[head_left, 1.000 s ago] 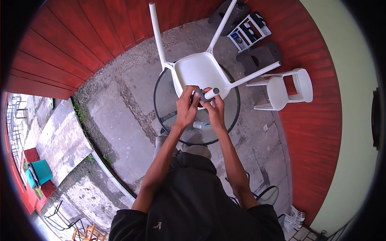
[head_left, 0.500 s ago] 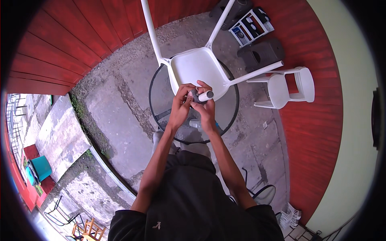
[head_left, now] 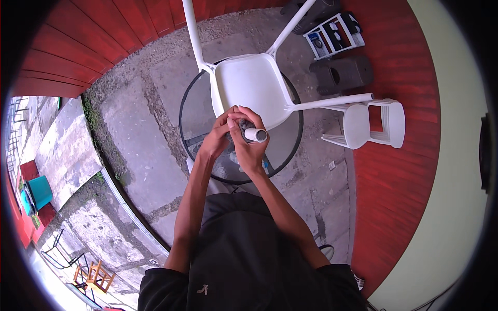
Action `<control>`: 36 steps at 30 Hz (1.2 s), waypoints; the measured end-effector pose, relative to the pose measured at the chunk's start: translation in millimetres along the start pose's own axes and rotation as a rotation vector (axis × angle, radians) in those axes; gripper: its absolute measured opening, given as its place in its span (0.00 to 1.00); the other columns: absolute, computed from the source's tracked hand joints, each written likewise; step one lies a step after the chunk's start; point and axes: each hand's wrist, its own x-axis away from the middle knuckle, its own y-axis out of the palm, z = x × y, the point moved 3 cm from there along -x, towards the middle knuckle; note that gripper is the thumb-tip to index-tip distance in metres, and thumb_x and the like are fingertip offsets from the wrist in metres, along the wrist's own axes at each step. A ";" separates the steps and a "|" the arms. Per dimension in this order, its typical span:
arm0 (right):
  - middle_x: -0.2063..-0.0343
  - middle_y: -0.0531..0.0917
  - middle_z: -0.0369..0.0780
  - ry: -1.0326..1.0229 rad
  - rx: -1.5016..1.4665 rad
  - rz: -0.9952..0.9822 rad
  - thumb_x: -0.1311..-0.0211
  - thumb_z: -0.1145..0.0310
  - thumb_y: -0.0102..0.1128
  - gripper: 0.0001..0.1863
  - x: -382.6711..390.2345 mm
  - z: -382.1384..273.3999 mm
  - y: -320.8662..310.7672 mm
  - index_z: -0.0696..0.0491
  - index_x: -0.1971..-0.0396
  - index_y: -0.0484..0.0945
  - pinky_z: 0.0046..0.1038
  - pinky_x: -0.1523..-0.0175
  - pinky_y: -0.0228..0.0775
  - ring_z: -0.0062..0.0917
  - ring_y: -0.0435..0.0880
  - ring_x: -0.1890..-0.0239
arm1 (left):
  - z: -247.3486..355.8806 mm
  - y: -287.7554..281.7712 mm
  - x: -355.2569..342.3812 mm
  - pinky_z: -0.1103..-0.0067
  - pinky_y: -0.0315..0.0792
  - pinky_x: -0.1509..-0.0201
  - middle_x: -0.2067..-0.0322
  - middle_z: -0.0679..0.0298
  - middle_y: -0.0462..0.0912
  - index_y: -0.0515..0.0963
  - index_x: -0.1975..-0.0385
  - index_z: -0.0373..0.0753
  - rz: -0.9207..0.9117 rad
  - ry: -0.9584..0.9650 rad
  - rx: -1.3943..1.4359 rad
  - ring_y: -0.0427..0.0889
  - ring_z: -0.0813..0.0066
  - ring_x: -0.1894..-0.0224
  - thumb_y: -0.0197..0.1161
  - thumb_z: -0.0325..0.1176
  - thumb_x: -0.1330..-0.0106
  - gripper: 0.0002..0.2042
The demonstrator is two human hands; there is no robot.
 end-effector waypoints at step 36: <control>0.84 0.72 0.32 -0.097 0.035 -0.433 0.42 0.87 0.59 0.18 -23.1 -46.9 -17.7 0.55 0.84 0.62 0.25 0.58 0.71 0.15 0.68 0.76 | -51.2 18.6 -13.4 0.70 0.58 0.70 0.85 0.63 0.62 0.63 0.82 0.34 0.494 0.428 -0.399 0.60 0.72 0.78 0.39 0.43 0.25 0.23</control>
